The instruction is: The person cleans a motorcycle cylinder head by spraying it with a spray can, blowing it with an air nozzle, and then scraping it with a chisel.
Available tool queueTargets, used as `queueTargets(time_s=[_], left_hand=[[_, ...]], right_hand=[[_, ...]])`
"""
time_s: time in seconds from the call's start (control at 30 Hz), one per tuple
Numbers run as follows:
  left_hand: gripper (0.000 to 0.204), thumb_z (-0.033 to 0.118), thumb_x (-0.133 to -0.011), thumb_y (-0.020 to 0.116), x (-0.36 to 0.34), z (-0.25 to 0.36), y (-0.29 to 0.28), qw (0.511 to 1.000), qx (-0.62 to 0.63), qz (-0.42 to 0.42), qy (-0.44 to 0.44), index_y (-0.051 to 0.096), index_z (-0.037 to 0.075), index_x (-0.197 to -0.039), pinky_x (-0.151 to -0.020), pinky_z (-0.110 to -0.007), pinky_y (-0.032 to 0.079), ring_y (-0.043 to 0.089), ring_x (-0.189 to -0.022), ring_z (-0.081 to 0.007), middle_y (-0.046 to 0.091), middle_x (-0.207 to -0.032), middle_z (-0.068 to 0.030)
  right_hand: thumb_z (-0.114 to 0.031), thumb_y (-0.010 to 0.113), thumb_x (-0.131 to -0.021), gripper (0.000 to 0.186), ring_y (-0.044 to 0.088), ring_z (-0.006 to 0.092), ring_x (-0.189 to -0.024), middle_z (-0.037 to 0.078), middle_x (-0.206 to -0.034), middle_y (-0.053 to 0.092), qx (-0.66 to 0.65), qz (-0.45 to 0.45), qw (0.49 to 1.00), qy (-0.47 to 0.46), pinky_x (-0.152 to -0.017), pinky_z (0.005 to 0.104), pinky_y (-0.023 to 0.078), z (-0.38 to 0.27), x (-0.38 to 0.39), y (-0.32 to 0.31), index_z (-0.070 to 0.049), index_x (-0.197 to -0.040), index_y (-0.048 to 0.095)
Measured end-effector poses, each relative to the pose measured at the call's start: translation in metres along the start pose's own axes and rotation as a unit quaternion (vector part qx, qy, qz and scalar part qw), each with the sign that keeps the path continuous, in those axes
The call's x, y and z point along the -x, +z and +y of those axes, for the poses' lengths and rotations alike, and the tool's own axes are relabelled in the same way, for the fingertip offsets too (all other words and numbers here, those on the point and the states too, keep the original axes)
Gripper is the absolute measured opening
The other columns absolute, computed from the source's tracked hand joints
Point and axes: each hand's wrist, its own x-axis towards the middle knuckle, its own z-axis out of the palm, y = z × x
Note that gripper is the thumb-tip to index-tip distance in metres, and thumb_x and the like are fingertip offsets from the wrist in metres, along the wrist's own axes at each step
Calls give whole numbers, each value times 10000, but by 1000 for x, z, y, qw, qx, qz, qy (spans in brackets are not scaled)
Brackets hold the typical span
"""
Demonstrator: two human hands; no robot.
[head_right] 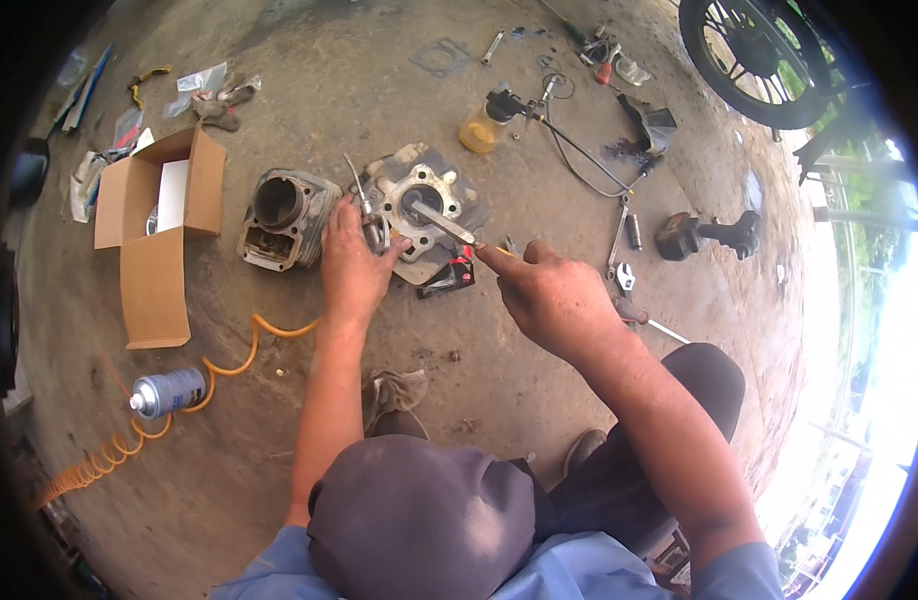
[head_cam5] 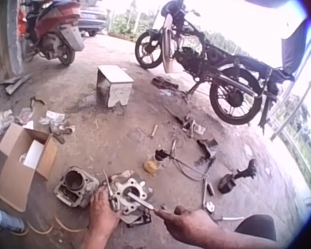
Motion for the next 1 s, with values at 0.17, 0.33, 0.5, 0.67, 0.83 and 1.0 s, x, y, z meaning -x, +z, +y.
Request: queueTargets(time_s=[0.17, 0.33, 0.5, 0.67, 0.83, 1.0], left_hand=[[784, 168, -769, 991, 0, -1, -4, 1000, 3, -18, -14, 564, -64, -1383, -1217, -529, 442, 527, -1433, -474, 549, -1560, -276], [789, 171, -775, 990, -1, 5, -5, 1000, 12, -8, -8, 558, -62, -1392, -1195, -498, 441, 544, -1400, -467, 586, -1504, -263], [727, 160, -770, 989, -6, 9, -5, 1000, 18, -11, -16, 575, -45, -1332, -1208, -528, 450, 538, -1413, -476, 553, -1550, -268], [761, 169, -781, 986, 0, 1, -6, 1000, 12, -10, -19, 562, -50, -1373, -1190, -513, 449, 540, -1408, -466, 568, -1539, -258], [757, 171, -775, 989, -2, 7, -8, 999, 16, -23, -25, 559, -51, -1357, -1216, -525, 443, 529, -1428, -476, 554, -1553, -275], [734, 180, -778, 989, -2, 5, -7, 1000, 8, -25, -16, 565, -54, -1330, -1223, -526, 443, 524, -1442, -478, 555, -1554, -282]], right_hand=[[-154, 661, -1009, 475, 734, 371, -778, 148, -960, 675, 43, -26, 999, 6, -709, 500, 612, -6, 8, -6, -242, -1475, 694], [-153, 650, -1019, 473, 733, 379, -783, 157, -967, 674, -37, 17, 999, 6, -713, 511, 601, -4, 14, 6, -244, -1482, 690], [-184, 671, -1019, 483, 723, 424, -801, 194, -968, 696, -77, 33, 996, 30, -750, 534, 596, -7, 5, 15, -247, -1497, 687], [-152, 741, -1008, 511, 732, 376, -788, 168, -938, 721, -95, 28, 995, 14, -727, 481, 598, -11, 16, 26, -227, -1512, 694], [-164, 726, -1040, 502, 734, 366, -790, 174, -934, 714, -137, 65, 988, 33, -735, 465, 591, -16, 12, 37, -231, -1534, 678], [-154, 724, -1041, 508, 743, 368, -810, 176, -946, 719, -161, 90, 982, 51, -759, 462, 598, -20, 13, 47, -231, -1540, 674]])
